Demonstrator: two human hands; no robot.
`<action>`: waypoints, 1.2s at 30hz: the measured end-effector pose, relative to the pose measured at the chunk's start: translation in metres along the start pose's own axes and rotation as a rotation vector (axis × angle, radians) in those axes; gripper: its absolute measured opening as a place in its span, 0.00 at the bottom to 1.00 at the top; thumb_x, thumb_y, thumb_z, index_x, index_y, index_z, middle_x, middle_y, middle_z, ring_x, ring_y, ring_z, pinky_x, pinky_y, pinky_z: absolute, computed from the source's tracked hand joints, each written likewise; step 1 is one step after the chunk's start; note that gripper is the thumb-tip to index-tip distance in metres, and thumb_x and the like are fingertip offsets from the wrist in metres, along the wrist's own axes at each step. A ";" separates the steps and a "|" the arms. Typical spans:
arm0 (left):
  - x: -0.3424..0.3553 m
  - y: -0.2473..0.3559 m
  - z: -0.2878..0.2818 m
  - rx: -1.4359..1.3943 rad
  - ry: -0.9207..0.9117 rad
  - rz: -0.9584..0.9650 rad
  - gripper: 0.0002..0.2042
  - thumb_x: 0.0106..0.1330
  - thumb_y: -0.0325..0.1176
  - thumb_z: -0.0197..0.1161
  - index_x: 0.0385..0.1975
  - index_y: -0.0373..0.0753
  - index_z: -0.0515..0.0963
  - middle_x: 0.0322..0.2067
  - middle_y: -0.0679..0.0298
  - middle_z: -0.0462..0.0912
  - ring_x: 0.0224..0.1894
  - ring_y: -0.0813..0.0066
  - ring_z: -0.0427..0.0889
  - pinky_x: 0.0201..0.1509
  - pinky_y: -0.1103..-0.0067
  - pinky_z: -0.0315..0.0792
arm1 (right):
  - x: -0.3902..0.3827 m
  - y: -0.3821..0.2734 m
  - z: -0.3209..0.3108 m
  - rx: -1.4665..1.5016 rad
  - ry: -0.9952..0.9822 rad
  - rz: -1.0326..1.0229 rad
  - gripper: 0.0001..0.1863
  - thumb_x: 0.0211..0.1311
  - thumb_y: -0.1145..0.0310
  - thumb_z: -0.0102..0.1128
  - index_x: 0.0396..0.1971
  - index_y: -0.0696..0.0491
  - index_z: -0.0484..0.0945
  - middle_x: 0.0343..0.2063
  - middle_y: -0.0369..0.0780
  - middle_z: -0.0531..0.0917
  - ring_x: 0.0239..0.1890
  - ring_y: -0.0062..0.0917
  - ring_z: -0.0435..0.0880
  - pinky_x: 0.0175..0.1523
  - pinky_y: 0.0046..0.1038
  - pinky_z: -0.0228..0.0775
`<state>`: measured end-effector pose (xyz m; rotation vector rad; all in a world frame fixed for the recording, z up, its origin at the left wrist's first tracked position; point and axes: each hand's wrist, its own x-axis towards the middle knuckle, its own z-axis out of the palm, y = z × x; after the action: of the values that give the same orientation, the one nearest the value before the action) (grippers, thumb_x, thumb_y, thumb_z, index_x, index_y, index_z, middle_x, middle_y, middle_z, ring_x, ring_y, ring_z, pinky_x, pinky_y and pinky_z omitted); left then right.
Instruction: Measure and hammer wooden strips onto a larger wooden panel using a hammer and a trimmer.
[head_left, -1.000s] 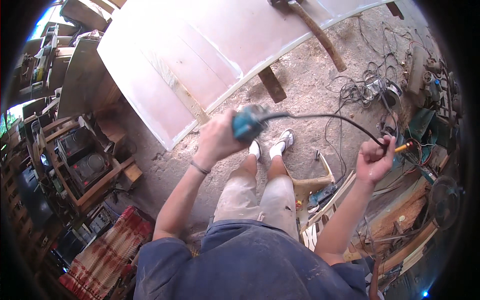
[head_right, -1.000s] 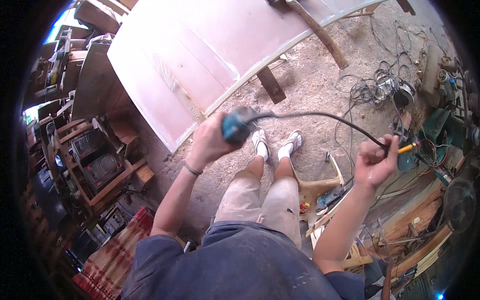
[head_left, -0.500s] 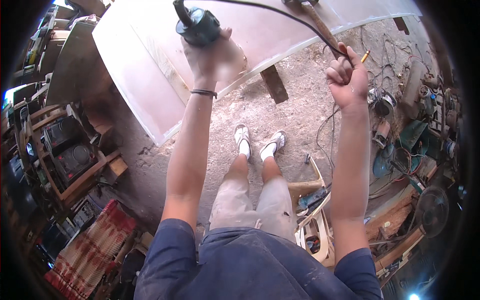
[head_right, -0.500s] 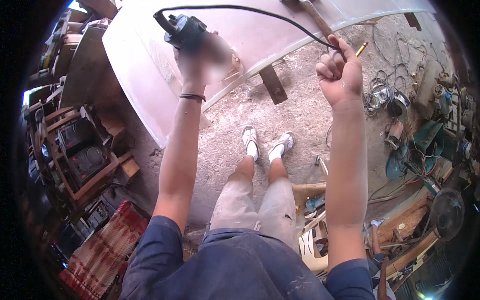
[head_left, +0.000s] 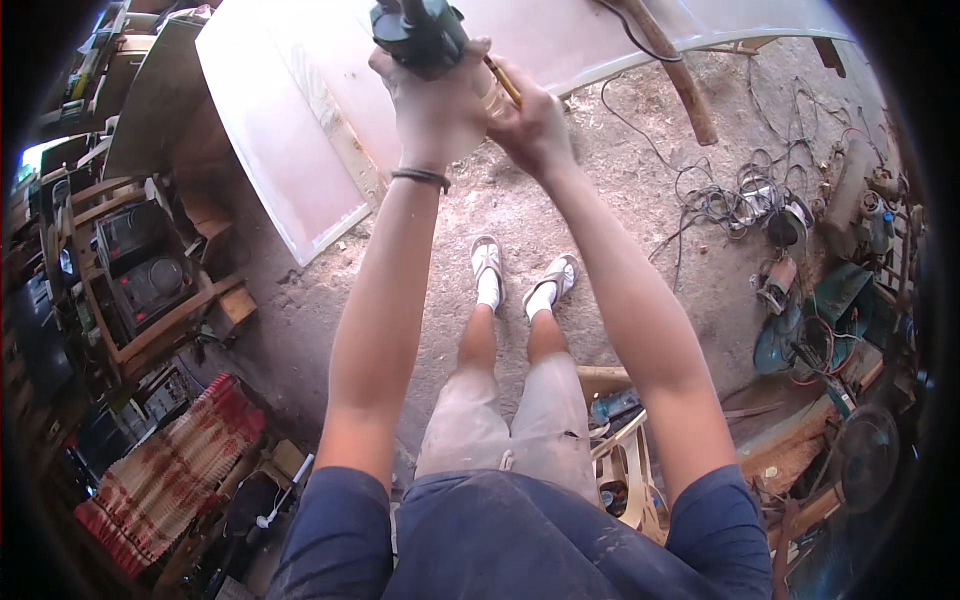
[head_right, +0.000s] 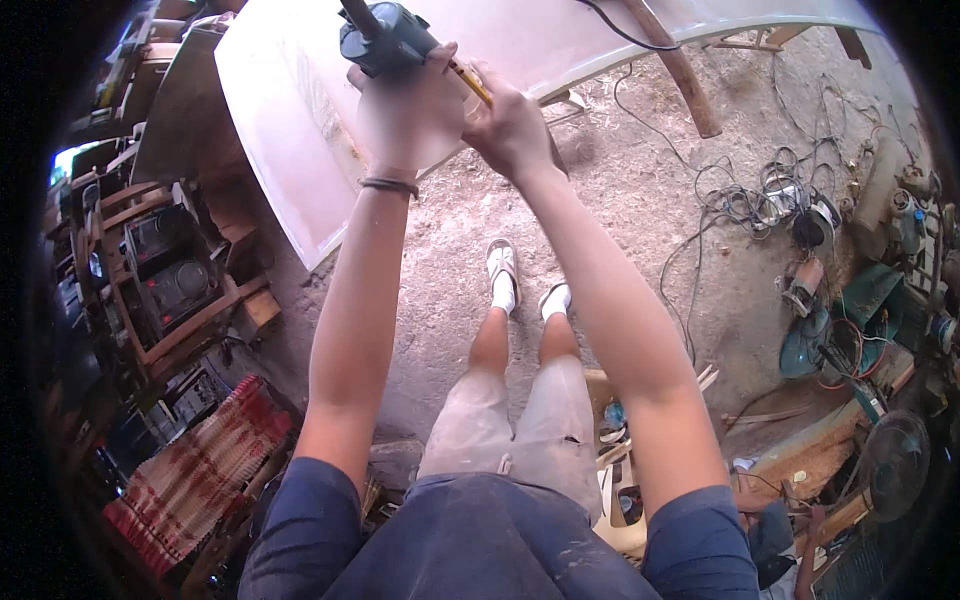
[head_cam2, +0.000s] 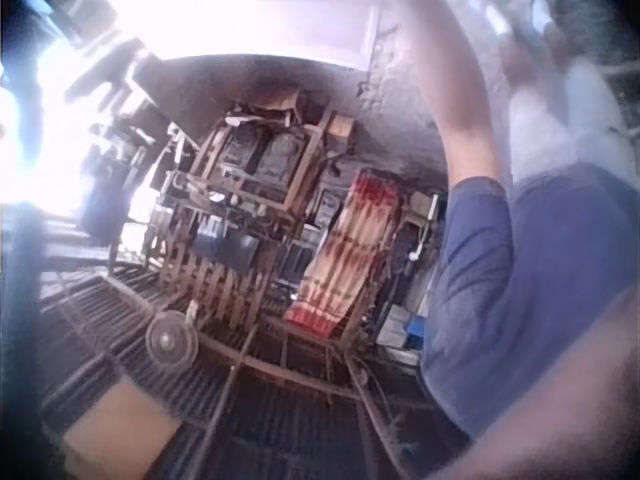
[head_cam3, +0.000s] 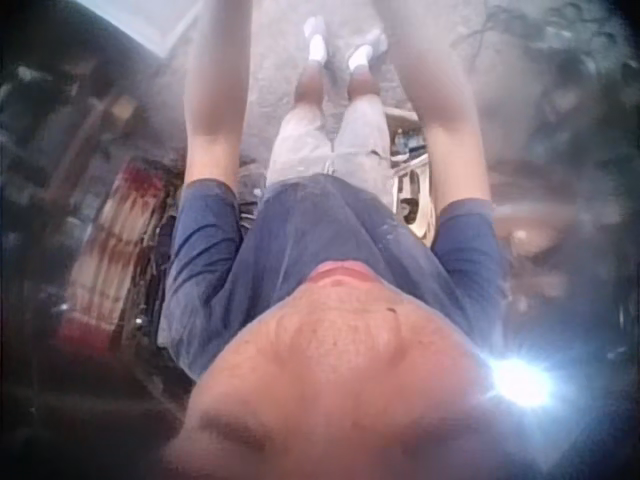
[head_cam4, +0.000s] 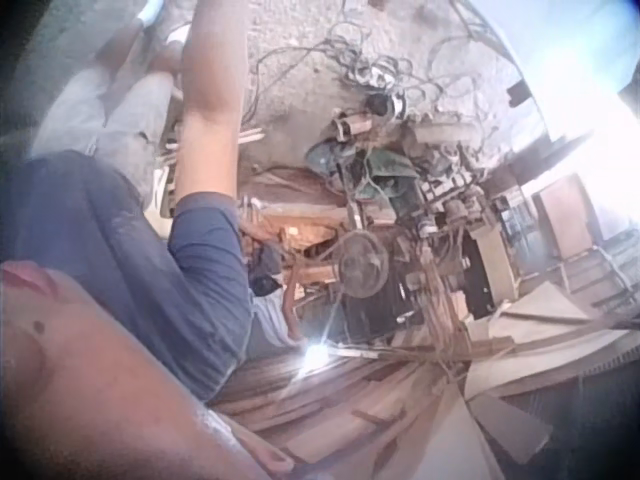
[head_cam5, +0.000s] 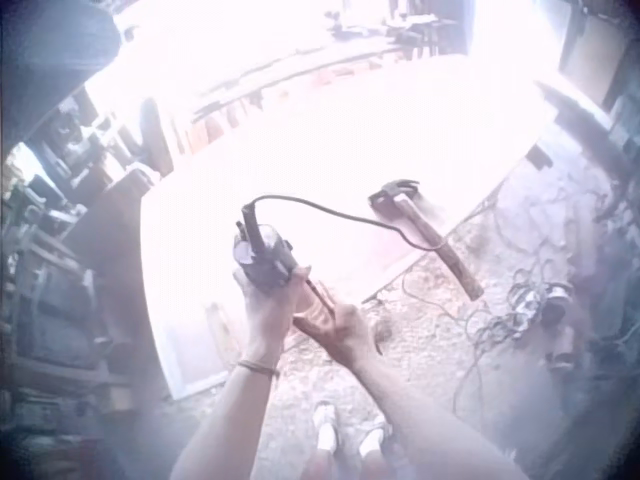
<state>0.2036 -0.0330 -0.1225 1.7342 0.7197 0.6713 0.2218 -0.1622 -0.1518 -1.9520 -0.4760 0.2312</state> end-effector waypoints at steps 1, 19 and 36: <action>-0.002 0.007 -0.005 0.008 0.006 0.008 0.49 0.44 0.39 0.81 0.57 0.31 0.49 0.48 0.54 0.72 0.51 0.68 0.77 0.54 0.74 0.76 | 0.007 0.001 0.007 0.011 -0.001 -0.006 0.40 0.44 0.42 0.74 0.55 0.51 0.76 0.31 0.44 0.86 0.37 0.34 0.87 0.43 0.35 0.79; 0.005 0.035 -0.079 0.336 -0.479 0.160 0.42 0.43 0.55 0.79 0.51 0.34 0.66 0.42 0.56 0.82 0.49 0.60 0.82 0.56 0.68 0.76 | 0.036 0.008 0.006 0.175 -0.215 -0.210 0.34 0.41 0.55 0.80 0.48 0.55 0.79 0.38 0.42 0.87 0.41 0.28 0.87 0.49 0.31 0.80; 0.019 0.024 -0.011 -0.498 -0.270 0.139 0.20 0.57 0.22 0.68 0.49 0.38 0.72 0.41 0.68 0.78 0.43 0.79 0.79 0.48 0.81 0.75 | 0.070 0.065 -0.019 0.256 -0.188 0.009 0.20 0.59 0.51 0.64 0.35 0.55 0.80 0.25 0.36 0.81 0.31 0.24 0.81 0.42 0.27 0.73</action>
<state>0.2114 -0.0176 -0.0947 1.3812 0.2178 0.6298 0.3063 -0.1715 -0.1989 -1.6900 -0.5324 0.4621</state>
